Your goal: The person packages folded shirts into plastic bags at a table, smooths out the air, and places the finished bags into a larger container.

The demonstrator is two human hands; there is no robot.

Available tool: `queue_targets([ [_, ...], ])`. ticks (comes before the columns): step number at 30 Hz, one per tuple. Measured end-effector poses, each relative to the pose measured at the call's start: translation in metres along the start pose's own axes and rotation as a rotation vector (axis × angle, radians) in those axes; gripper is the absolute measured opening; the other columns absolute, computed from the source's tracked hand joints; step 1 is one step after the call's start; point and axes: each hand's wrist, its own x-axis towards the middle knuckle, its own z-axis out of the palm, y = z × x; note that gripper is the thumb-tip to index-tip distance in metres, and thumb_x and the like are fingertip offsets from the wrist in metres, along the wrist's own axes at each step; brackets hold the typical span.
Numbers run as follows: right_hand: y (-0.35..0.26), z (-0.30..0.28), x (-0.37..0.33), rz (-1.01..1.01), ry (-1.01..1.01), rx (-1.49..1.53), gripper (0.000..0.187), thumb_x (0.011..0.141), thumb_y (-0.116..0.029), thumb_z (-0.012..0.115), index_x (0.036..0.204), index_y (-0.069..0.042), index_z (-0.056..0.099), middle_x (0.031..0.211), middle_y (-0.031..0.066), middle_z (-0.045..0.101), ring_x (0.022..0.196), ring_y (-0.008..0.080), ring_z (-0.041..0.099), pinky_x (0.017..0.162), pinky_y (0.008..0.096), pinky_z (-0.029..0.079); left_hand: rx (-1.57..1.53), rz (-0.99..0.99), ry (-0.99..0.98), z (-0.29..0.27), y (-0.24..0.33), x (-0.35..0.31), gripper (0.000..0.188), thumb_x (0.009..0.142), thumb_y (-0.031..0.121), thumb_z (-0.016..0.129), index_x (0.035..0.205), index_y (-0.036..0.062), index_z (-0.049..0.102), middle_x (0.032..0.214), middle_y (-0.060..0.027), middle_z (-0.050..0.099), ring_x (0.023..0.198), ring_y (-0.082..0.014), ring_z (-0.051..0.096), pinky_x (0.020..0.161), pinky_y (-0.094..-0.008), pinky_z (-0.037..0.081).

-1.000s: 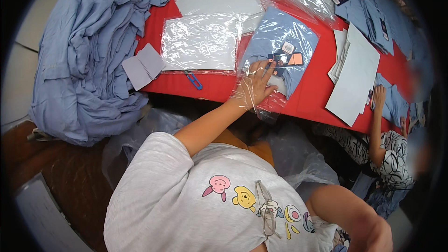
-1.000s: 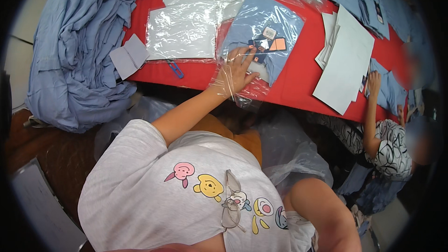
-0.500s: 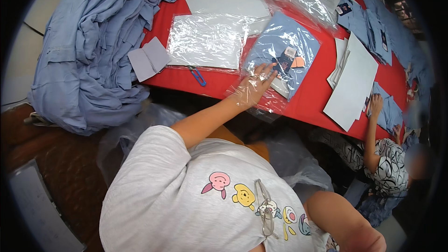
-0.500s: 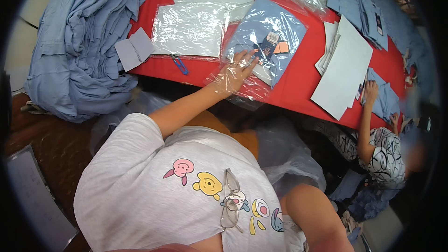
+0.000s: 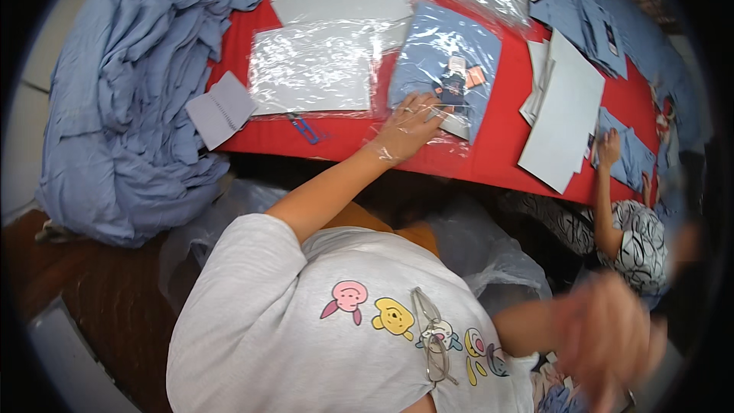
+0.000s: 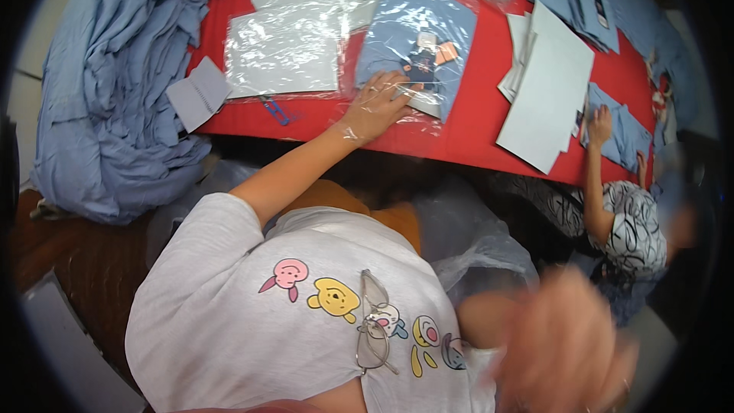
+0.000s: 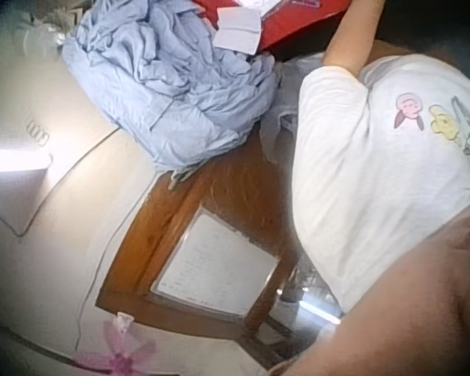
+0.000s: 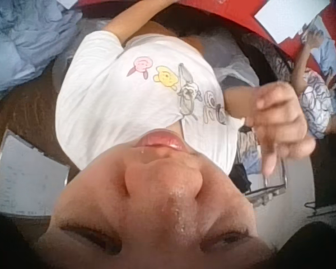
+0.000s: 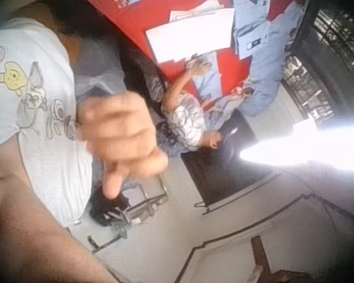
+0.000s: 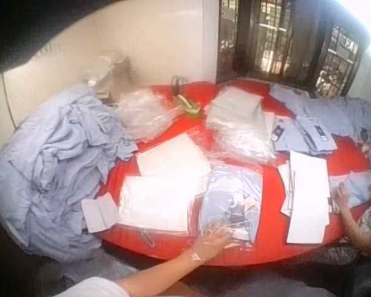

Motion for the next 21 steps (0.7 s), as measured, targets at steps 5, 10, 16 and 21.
queue_targets([
  [5, 0.178, -0.113, -0.17, 1.001, 0.953, -0.67, 0.027, 0.101, -0.025, 0.077, 0.118, -0.005, 0.071, 0.078, -0.0008, 0.061, 0.061, 0.005, 0.054, 0.05, 0.0222, 0.044, -0.037, 0.053, -0.07, 0.006, 0.006, 0.019, 0.065, 0.097, 0.032, 0.075, 0.157, 0.0204, 0.054, 0.156, -0.0146, 0.05, 0.157, -0.0326, 0.036, 0.13, -0.0578, 0.023],
  [10, 0.231, -0.111, -0.196, 1.192, 0.892, -0.436, 0.023, 0.1, -0.025, 0.079, 0.099, -0.003, 0.074, 0.061, -0.0049, 0.053, 0.047, 0.0032, 0.042, 0.042, 0.0228, 0.03, -0.017, 0.038, -0.089, 0.02, 0.002, 0.018, 0.053, 0.093, 0.033, 0.078, 0.142, 0.0188, 0.066, 0.141, -0.0115, 0.058, 0.141, -0.0314, 0.049, 0.12, -0.0529, 0.034],
  [16, 0.222, -0.121, -0.21, 1.251, 0.83, -0.309, 0.025, 0.1, -0.025, 0.079, 0.086, -0.004, 0.075, 0.06, -0.005, 0.053, 0.049, 0.0031, 0.042, 0.046, 0.0225, 0.031, -0.097, -0.197, -0.094, 0.021, 0.014, 0.039, 0.046, 0.089, 0.034, 0.082, 0.13, 0.0159, 0.072, 0.131, -0.0114, 0.06, 0.126, -0.0329, 0.055, 0.111, -0.051, 0.04],
  [21, 0.2, -0.134, -0.21, 1.329, 0.718, -0.381, 0.029, 0.098, -0.028, 0.081, 0.086, -0.002, 0.075, 0.061, -0.0031, 0.056, 0.053, 0.0051, 0.046, 0.049, 0.0243, 0.034, -0.037, -0.163, -0.043, 0.021, 0.017, 0.035, 0.05, 0.09, 0.034, 0.081, 0.134, 0.0124, 0.069, 0.138, -0.0154, 0.06, 0.132, -0.0384, 0.054, 0.112, -0.0522, 0.042],
])
